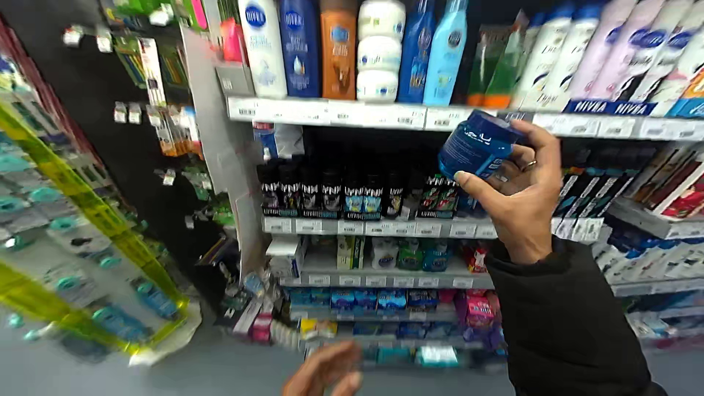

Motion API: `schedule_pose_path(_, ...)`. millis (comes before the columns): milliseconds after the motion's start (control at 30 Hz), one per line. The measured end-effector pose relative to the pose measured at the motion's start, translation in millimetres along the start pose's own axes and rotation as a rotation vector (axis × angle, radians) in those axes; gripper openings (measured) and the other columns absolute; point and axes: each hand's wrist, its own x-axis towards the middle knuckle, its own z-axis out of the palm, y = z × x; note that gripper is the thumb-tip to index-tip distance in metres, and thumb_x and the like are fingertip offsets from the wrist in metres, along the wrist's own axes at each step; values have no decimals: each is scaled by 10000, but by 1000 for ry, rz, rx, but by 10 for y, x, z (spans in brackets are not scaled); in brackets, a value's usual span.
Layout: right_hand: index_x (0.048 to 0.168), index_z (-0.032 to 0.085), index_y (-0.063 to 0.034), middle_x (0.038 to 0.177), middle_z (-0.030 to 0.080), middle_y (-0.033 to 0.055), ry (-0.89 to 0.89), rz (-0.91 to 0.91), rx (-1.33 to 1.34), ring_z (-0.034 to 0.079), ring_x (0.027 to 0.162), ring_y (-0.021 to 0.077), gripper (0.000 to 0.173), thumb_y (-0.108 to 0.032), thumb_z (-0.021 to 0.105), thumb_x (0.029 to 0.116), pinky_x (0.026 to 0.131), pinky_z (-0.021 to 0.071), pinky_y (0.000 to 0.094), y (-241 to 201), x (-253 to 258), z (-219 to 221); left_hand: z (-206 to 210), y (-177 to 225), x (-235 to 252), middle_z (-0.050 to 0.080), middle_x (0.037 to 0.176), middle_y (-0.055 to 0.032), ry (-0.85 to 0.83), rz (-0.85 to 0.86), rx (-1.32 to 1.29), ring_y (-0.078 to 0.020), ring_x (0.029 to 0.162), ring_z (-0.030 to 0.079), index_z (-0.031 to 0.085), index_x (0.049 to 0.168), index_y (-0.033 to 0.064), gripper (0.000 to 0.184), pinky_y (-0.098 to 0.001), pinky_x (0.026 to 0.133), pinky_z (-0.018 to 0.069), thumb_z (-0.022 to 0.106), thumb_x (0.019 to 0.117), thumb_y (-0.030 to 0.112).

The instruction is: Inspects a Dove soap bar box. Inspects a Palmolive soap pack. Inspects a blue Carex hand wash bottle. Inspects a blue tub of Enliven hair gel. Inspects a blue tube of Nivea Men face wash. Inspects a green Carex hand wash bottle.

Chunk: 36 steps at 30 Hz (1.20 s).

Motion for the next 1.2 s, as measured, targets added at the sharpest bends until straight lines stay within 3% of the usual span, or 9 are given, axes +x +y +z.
schedule_pose_path(133,1473,401,-12,1291,603,148,-244,155,228,669,1139,289,926,-125,902,703,870,655,424,-397,-813,187,198,171,263,586,1453,-133,39,251,191,-347,1265,624,594,1423,174,580,-483,1040,571,816,888,197)
schedule_pose_path(267,1460,457,-35,1321,618,129,-408,348,327,691,1103,277,889,-91,901,691,832,661,405,-623,-1464,400,232,194,357,391,1597,-196,17,345,338,-349,1390,509,432,1534,51,818,-477,1118,509,846,833,129)
schedule_pose_path(400,1518,448,-84,1369,598,89,-519,451,191,698,1084,194,906,-187,890,733,801,659,335,-692,-1863,484,227,21,197,408,1572,-212,65,279,348,-304,1322,577,433,1524,-18,805,-430,1052,564,830,829,74)
schedule_pose_path(533,1573,350,-13,1287,633,128,-488,448,104,692,1059,174,1022,-332,898,772,827,634,315,-678,-2056,595,174,-78,101,503,1493,-190,170,190,237,-268,1225,643,455,1505,-39,793,-397,990,597,786,785,-75)
schedule_pose_path(667,1538,335,83,1345,614,190,-484,447,275,668,1176,259,898,-217,833,853,949,615,383,-644,-2152,618,55,-101,128,547,1432,-215,221,116,78,-284,1181,669,446,1486,-85,790,-407,940,625,831,800,-12)
schedule_pose_path(800,1490,418,107,1457,514,219,-465,489,489,617,1254,322,698,-109,744,911,1007,597,435,-655,-2266,626,5,-63,81,521,1466,-216,174,76,-159,-289,1217,648,340,1517,-105,778,-434,1010,581,775,886,27)
schedule_pose_path(1033,1475,426,125,1453,520,222,-390,478,591,638,1232,316,673,25,741,888,982,613,420,-668,-2335,655,-7,-17,64,565,1415,-232,186,118,-172,-305,1171,674,397,1486,-126,754,-432,976,601,784,845,-43)
schedule_pose_path(1200,1492,412,116,1462,517,215,-377,497,608,646,1227,313,671,50,720,900,969,622,412,-690,-2361,657,-55,-7,68,520,1465,-241,120,120,-151,-304,1211,653,355,1500,-144,736,-425,1019,579,745,887,-31)
